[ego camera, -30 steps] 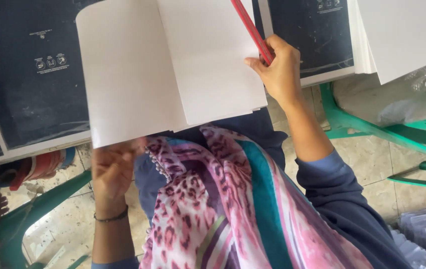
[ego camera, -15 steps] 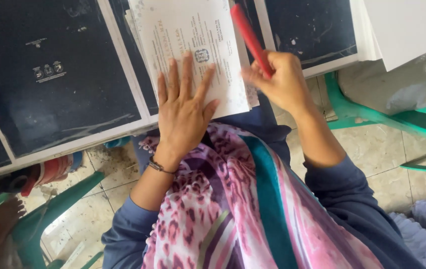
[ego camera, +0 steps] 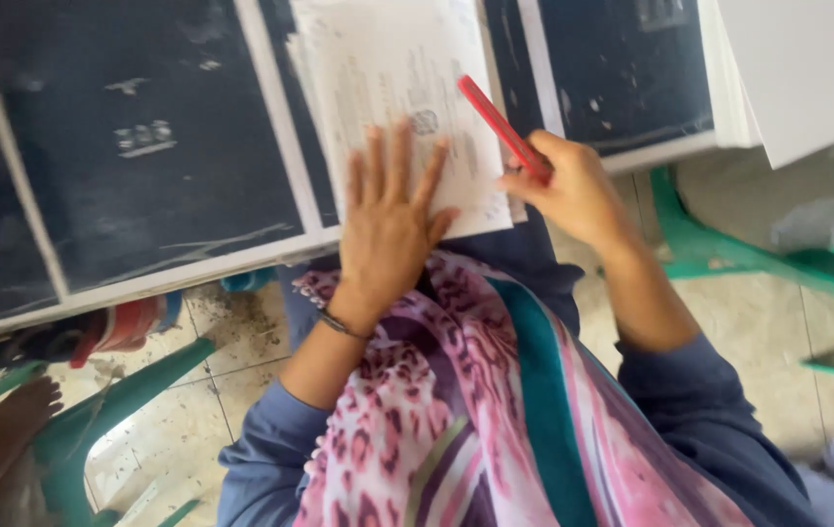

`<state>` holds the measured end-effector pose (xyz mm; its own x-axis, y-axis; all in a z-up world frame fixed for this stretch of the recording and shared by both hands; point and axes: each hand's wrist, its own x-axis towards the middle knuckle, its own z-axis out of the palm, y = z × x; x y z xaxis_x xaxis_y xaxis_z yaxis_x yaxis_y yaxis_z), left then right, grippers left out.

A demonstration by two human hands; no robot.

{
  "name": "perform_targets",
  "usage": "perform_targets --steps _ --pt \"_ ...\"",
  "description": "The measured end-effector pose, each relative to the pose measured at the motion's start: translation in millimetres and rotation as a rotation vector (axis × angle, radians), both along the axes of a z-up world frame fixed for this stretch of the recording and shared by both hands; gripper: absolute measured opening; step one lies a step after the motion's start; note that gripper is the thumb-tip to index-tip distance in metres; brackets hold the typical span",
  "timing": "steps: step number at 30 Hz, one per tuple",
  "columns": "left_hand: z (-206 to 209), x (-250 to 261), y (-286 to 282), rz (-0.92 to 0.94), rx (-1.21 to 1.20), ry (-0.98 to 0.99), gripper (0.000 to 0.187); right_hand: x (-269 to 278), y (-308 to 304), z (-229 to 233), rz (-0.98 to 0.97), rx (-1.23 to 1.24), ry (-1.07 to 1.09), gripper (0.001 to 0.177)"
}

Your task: The person inserts a stack of white paper sheets into a dark blue book cover, then places the assembled book onto a pile on the table. This process is repeated multiple times with different book covers and paper stacks.

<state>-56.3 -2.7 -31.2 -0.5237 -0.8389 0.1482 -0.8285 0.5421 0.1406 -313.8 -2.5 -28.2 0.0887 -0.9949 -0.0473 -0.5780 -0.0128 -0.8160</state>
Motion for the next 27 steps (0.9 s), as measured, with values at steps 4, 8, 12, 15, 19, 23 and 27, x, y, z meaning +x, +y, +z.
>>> perform_targets --steps 4,8,12,15,19,23,27 --pt "-32 -15 40 -0.223 -0.145 0.424 0.061 -6 -20 28 0.025 -0.425 0.298 0.033" --pt "-41 -17 55 -0.322 -0.099 0.207 0.056 95 -13 53 0.343 -0.345 0.367 0.049" --pt "-39 -12 55 -0.356 -0.14 0.061 0.059 149 -64 52 0.678 -0.134 0.276 0.017" --pt "-12 -6 52 -0.328 -0.031 0.166 0.063 129 -150 34 0.479 -0.105 0.292 0.026" --pt "22 41 3 -0.501 0.703 0.85 0.035 109 -190 -8 0.415 -0.492 0.373 0.045" --pt "60 105 -113 -0.156 0.309 0.981 0.028 134 -68 76 0.174 0.399 0.068 0.072" --pt "-11 131 -268 0.291 -0.275 0.568 0.027 73 -74 42 0.476 -0.448 0.383 0.064"
